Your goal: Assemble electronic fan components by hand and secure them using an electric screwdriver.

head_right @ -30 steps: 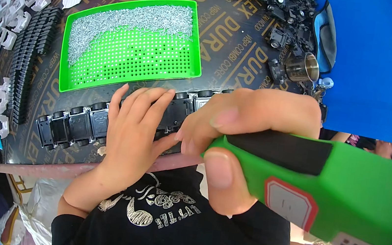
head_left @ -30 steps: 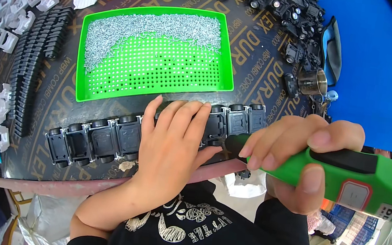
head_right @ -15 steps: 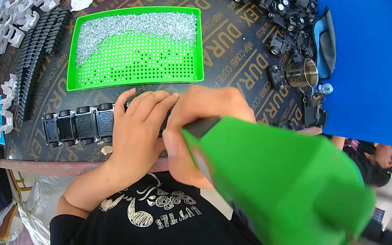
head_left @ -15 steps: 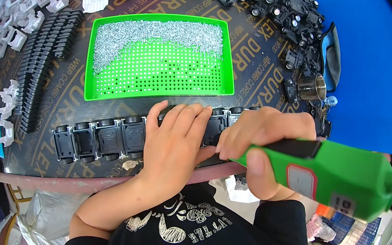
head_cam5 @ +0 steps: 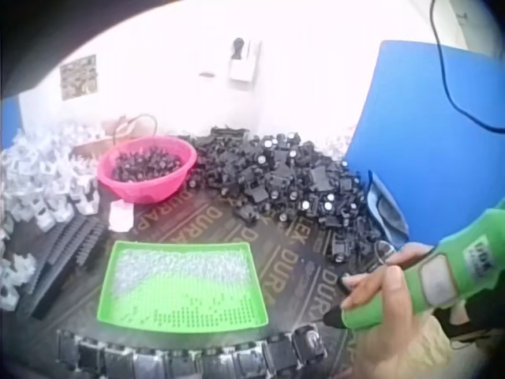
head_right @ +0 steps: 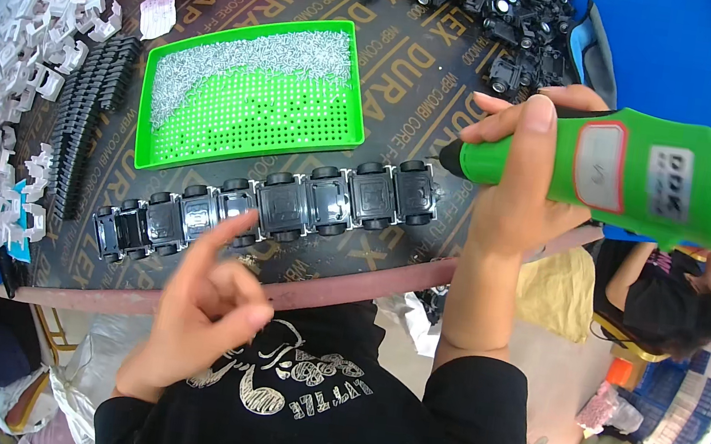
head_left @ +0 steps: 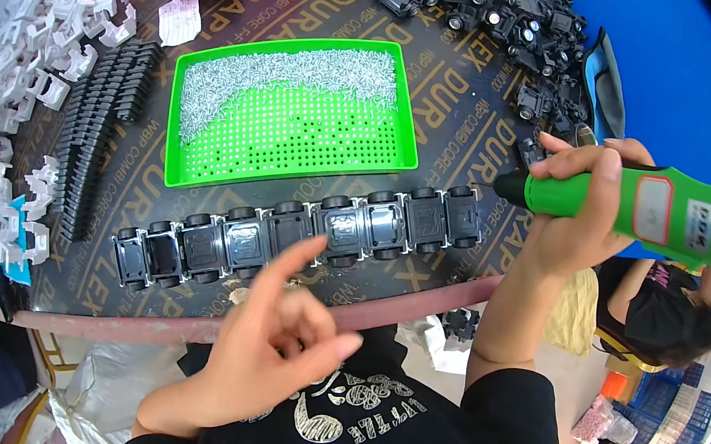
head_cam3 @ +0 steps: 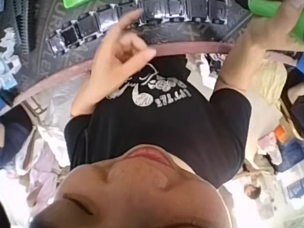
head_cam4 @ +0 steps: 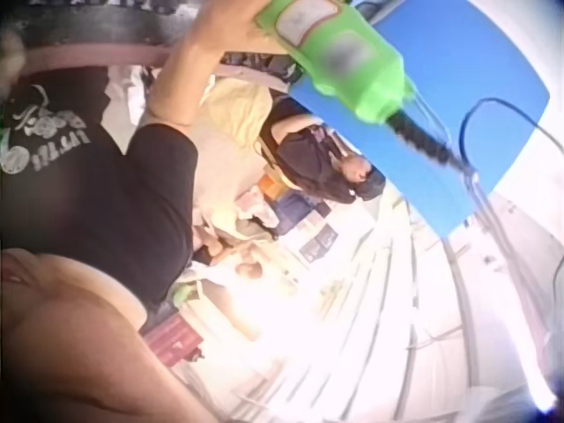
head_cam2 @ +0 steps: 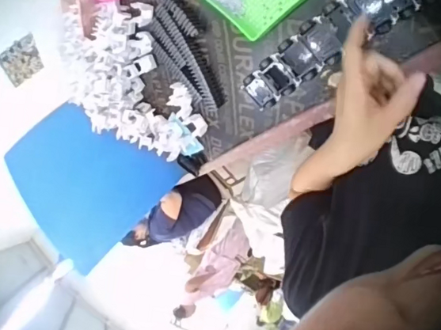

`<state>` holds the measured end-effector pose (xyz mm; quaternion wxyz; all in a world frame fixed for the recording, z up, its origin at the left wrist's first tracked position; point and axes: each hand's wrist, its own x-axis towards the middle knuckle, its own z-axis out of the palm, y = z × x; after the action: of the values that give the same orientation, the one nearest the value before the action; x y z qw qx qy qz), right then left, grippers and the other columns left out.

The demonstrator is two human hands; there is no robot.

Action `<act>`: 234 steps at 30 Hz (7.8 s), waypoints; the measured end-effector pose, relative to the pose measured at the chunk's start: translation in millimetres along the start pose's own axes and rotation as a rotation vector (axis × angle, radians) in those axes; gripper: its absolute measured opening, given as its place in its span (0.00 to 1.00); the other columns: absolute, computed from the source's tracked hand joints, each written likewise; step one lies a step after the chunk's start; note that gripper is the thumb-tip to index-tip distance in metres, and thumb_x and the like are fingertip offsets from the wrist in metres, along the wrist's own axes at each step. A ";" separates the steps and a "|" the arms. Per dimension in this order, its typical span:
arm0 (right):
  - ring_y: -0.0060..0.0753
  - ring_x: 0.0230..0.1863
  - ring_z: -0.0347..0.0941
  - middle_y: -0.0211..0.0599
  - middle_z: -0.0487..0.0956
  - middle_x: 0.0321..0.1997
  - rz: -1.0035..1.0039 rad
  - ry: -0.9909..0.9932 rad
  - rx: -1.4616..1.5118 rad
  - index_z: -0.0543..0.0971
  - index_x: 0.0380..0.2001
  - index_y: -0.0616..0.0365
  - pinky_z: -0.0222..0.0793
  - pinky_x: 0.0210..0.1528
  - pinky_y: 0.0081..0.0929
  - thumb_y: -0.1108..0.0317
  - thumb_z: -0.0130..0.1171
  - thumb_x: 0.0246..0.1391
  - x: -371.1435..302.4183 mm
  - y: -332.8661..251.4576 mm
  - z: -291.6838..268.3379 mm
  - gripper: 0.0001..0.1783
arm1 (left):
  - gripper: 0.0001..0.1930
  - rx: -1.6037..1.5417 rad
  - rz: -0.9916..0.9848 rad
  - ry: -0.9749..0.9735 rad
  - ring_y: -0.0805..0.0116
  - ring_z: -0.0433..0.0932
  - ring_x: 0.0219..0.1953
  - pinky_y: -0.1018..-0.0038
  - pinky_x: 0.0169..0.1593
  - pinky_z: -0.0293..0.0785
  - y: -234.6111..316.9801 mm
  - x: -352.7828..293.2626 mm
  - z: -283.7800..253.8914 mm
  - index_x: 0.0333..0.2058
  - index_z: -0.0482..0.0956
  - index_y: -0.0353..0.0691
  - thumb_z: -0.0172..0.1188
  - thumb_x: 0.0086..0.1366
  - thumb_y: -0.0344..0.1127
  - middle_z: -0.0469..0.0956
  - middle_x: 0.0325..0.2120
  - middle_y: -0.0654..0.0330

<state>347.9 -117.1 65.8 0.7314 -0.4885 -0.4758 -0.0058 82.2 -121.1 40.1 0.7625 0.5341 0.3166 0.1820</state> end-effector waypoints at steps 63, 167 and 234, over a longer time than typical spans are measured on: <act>0.32 0.23 0.76 0.43 0.76 0.21 0.078 -0.412 0.080 0.63 0.44 0.65 0.80 0.34 0.40 0.72 0.49 0.62 -0.9 32.5 61.9 0.11 | 0.27 1.231 0.487 0.283 0.43 0.61 0.57 0.45 0.60 0.57 2.2 58.9 -9.7 0.42 0.76 0.46 0.76 0.40 0.38 0.65 0.50 0.49; 0.38 0.20 0.73 0.43 0.75 0.23 0.111 -0.760 0.319 0.62 0.45 0.57 0.79 0.27 0.41 0.61 0.56 0.61 -24.2 -33.4 65.3 0.17 | 0.34 1.059 0.423 0.297 0.56 0.69 0.52 0.55 0.63 0.54 -19.5 51.3 -31.0 0.51 0.70 0.32 0.72 0.48 0.42 0.71 0.46 0.53; 0.41 0.21 0.77 0.45 0.77 0.21 0.084 -0.963 0.417 0.70 0.30 0.65 0.79 0.29 0.40 0.70 0.61 0.51 -36.3 -27.7 51.0 0.11 | 0.35 1.130 0.479 0.317 0.62 0.70 0.52 0.58 0.60 0.57 -20.6 52.6 -23.1 0.54 0.72 0.38 0.72 0.45 0.40 0.73 0.48 0.62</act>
<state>279.7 -111.4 63.5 0.5114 -0.2984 -0.7290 0.3435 103.9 -80.0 0.5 0.2450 0.8767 0.3447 0.2292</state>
